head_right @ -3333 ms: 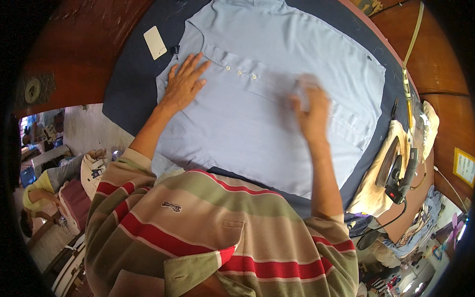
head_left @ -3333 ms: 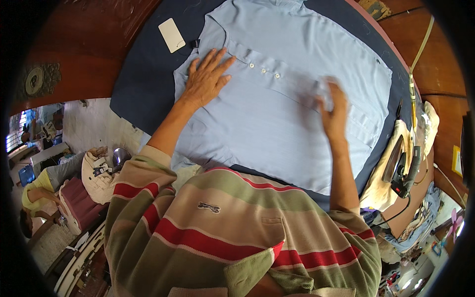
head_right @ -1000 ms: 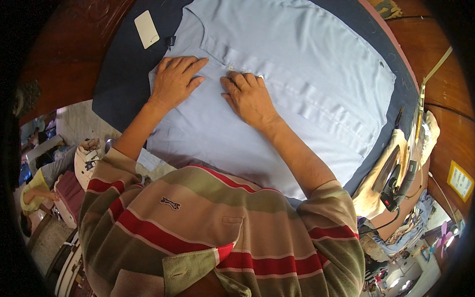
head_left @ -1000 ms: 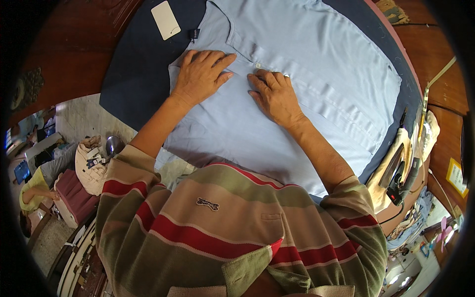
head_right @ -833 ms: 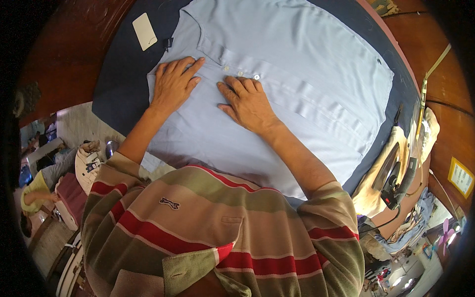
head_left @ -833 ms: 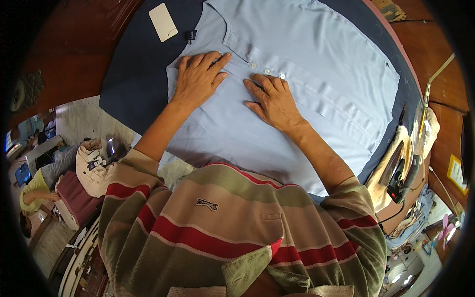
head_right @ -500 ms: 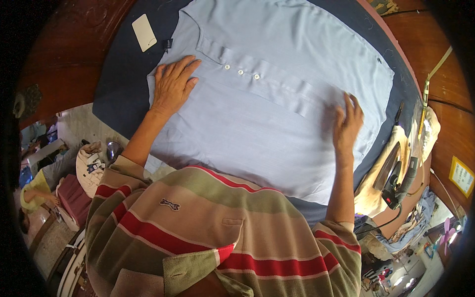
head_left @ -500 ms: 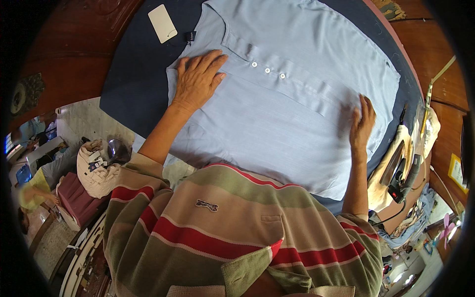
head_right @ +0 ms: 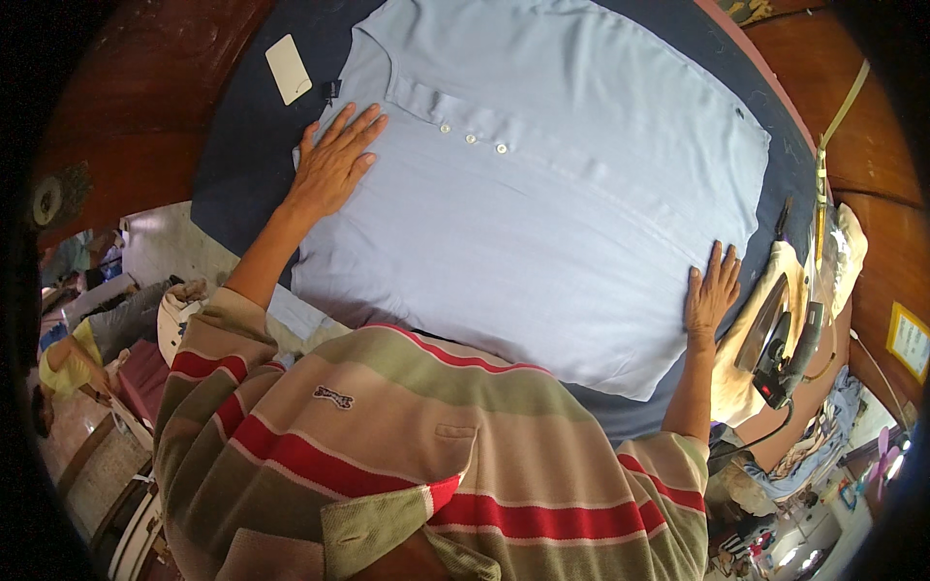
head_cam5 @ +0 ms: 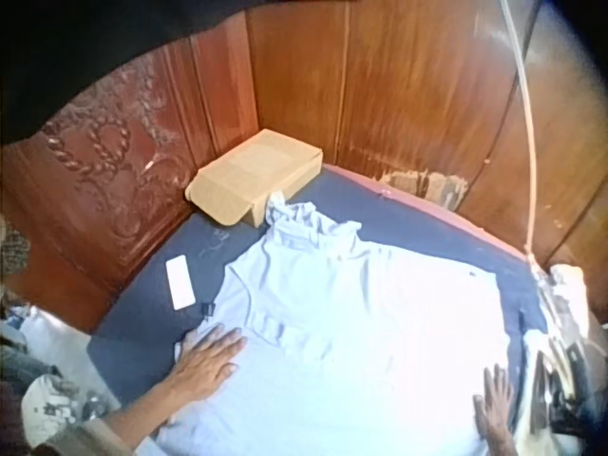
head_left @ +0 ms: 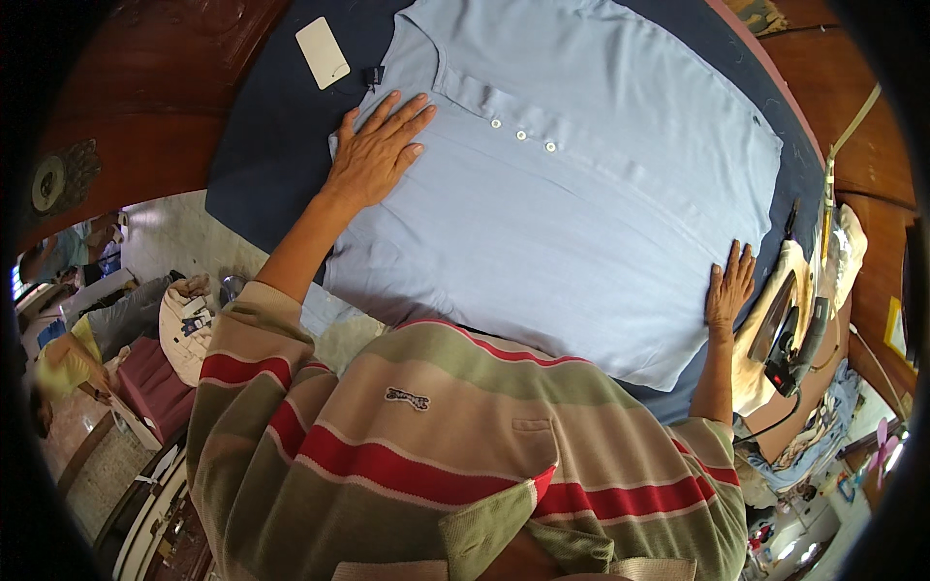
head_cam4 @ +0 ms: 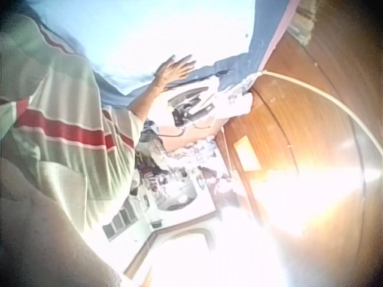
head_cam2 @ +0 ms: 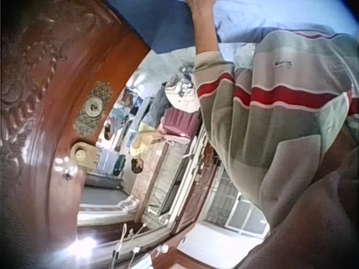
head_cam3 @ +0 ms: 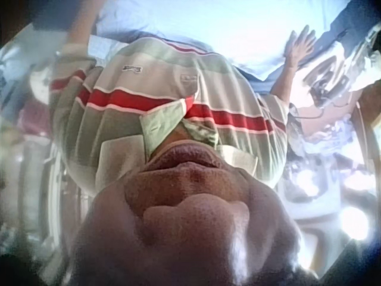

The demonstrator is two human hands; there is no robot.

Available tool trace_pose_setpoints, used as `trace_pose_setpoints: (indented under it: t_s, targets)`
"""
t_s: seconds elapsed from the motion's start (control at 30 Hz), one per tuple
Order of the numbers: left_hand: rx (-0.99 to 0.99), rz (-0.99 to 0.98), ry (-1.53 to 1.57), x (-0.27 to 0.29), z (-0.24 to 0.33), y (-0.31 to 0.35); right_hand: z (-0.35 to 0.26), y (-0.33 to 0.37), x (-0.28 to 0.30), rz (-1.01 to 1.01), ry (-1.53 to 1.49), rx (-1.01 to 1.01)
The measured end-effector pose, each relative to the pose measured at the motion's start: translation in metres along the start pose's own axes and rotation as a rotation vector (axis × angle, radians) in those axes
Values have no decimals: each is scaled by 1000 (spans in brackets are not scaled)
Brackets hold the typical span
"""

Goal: The person irons a blue shirt on a padded table using a steam iron, adjusts the collar and front panels, and uses snips to trim loose threads.

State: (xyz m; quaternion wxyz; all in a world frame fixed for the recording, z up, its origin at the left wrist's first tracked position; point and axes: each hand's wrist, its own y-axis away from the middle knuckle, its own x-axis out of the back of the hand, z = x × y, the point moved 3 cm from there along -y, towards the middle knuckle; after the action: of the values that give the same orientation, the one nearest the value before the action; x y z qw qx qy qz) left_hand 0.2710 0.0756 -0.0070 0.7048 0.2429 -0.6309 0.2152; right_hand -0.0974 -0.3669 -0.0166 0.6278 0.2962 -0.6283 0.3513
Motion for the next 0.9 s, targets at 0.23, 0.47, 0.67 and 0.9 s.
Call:
trace_pose_setpoints:
  t_s: [0.23, 0.47, 0.67, 0.9]
  targets:
    - [-49, -31, -140, 7, 5, -2, 5, -2, 10, -31, 45, 60]
    - [-22, 33, 0, 0, 33, 13, 144, -22, 110, 471, 573, -286]
    - [-66, 200, 90, 12, 41, 2, 230, -62, 118, 162, -59, -364]
    - [94, 64, 20, -10, 36, -7, 214, -103, 132, -42, -352, -354]
